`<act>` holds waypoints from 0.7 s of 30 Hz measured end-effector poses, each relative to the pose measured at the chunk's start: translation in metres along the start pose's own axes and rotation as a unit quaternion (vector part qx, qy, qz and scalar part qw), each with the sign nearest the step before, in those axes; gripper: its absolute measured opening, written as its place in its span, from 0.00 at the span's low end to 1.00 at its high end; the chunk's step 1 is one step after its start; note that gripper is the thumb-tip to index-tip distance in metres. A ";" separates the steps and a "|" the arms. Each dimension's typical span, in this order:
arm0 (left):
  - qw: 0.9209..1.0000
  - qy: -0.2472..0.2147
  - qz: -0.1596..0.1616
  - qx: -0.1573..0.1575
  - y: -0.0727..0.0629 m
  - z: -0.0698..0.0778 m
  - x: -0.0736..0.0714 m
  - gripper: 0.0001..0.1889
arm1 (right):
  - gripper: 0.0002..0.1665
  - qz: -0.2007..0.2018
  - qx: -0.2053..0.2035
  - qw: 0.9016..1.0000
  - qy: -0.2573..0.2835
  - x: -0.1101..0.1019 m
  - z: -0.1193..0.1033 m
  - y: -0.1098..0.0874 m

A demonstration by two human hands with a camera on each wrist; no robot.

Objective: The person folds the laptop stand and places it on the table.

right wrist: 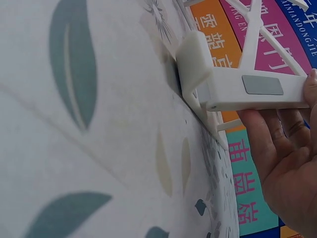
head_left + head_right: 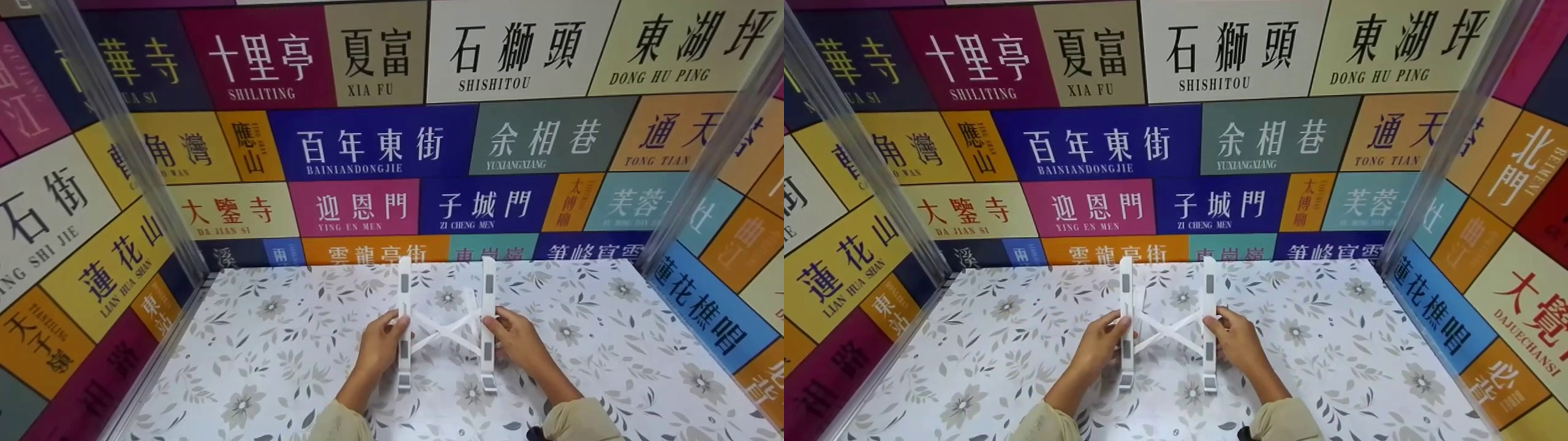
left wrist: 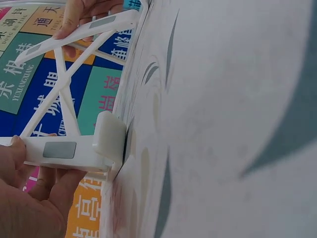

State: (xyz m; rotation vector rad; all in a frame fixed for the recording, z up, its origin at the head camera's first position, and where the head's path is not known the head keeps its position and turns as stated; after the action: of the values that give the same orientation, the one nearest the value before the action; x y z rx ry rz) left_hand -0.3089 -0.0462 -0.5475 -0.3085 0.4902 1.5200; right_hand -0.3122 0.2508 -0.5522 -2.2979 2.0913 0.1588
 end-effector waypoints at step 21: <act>1.000 0.001 0.018 -0.022 -0.005 0.009 0.011 0.18 | 0.27 -0.002 0.002 0.999 -0.039 0.007 -0.004 0.002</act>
State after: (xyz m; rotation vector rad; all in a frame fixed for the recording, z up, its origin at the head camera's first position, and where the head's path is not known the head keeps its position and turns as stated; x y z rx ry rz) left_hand -0.3027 -0.0325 -0.5458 -0.3371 0.4666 1.5667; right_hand -0.3137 0.2431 -0.5490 -2.2546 2.0472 0.2400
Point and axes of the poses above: each hand's wrist, its own y-axis towards the middle knuckle, its own x-axis out of the palm, z = x × y, the point moved 2 cm from there along y, towards the middle knuckle, and after that the axes turned 15 degrees about y, right-handed, at the moved point
